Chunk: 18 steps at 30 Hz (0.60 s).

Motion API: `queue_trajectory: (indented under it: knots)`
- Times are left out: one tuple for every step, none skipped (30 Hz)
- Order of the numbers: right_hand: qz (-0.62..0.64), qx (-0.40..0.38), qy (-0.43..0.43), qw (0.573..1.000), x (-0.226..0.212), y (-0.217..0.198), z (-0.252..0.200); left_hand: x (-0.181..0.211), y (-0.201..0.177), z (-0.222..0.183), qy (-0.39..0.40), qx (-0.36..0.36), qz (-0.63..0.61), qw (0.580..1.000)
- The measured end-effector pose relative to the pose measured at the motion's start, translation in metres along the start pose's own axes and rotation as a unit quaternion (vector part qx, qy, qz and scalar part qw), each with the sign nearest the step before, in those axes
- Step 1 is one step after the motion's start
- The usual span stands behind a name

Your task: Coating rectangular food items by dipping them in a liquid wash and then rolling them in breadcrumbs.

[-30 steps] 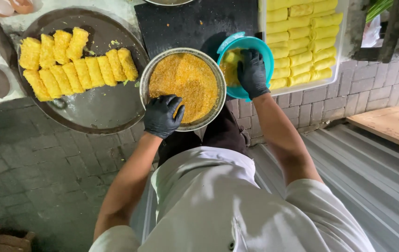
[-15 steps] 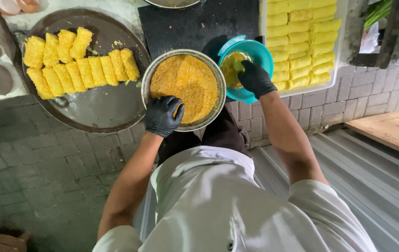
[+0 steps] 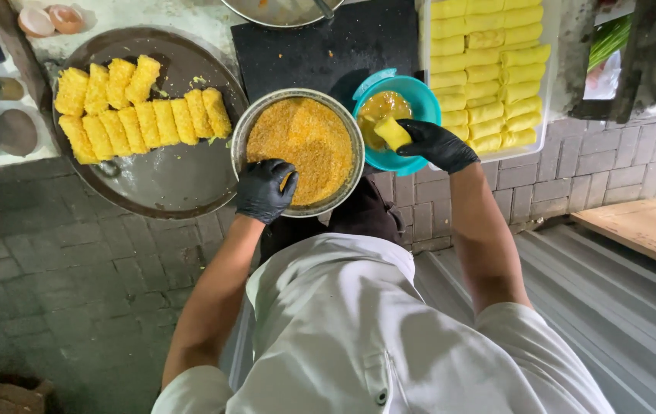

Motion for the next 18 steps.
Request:
queue_trajectory:
  knots:
    - [-0.014, 0.009, 0.001, 1.000, 0.000, 0.003, 0.002, -0.001, 0.000, 0.001, -0.009, -0.007, -0.012, 1.000]
    - [-0.028, 0.018, 0.001, 0.999, -0.001, 0.006, 0.004, -0.001, -0.001, 0.003, -0.018, -0.014, -0.024, 0.999]
    - [-0.027, 0.014, 0.002, 1.000, 0.008, 0.005, 0.016, -0.004, 0.005, 0.002, -0.020, -0.017, -0.022, 0.999]
    - [-0.044, 0.017, -0.029, 0.998, 0.016, 0.005, 0.028, -0.007, 0.012, 0.001, -0.034, -0.028, -0.014, 0.999]
    - [-0.060, 0.020, -0.059, 0.996, 0.026, 0.005, 0.039, -0.010, 0.018, -0.001, -0.047, -0.041, -0.008, 0.998]
    - [-0.057, 0.018, -0.057, 0.997, 0.038, 0.008, 0.047, -0.013, 0.021, -0.001, -0.048, -0.045, -0.007, 0.998]
    - [-0.167, 0.052, -0.145, 0.974, 0.046, 0.008, 0.055, -0.016, 0.025, 0.002, -0.067, -0.062, 0.002, 0.996]
    - [-0.274, 0.083, -0.231, 0.930, 0.054, 0.009, 0.063, -0.020, 0.029, 0.004, -0.085, -0.079, 0.011, 0.993]
    - [-0.273, 0.079, -0.230, 0.931, 0.047, 0.011, 0.055, -0.021, 0.029, 0.013, -0.089, -0.080, 0.013, 0.993]
    - [-0.261, 0.111, -0.219, 0.934, 0.040, 0.012, 0.047, -0.023, 0.030, 0.022, -0.116, -0.113, -0.005, 0.987]
    - [-0.249, 0.139, -0.206, 0.936, 0.032, 0.014, 0.040, -0.024, 0.029, 0.028, -0.147, -0.146, -0.023, 0.978]
    - [-0.249, 0.132, -0.203, 0.938, 0.017, 0.013, 0.023, -0.032, 0.046, 0.029, -0.154, -0.148, -0.022, 0.977]
    - [-0.157, 0.116, -0.187, 0.963, 0.000, 0.010, 0.009, -0.041, 0.065, 0.030, -0.221, -0.201, -0.057, 0.952]
    - [-0.063, 0.098, -0.167, 0.979, -0.017, 0.008, -0.006, -0.050, 0.083, 0.029, -0.287, -0.252, -0.093, 0.919]
    - [-0.065, 0.089, -0.164, 0.980, -0.009, -0.004, -0.005, -0.056, 0.095, 0.033, -0.297, -0.252, -0.091, 0.917]
    - [0.052, 0.047, -0.149, 0.986, -0.001, -0.017, -0.005, -0.063, 0.108, 0.037, -0.289, -0.277, -0.105, 0.910]
    - [0.167, 0.005, -0.129, 0.977, 0.007, -0.028, -0.003, -0.070, 0.120, 0.040, -0.281, -0.301, -0.119, 0.903]
    - [0.166, -0.004, -0.124, 0.978, -0.011, -0.004, -0.012, -0.066, 0.117, 0.044, -0.291, -0.300, -0.117, 0.901]
Point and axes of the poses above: each hand's wrist, its own z-axis towards the middle knuckle, its own y-axis out of the palm, x = y × z, the point moved 1 cm from there along z, towards the middle knuckle, and after that the axes turned 5 degrees about y, right-handed, at the moved point
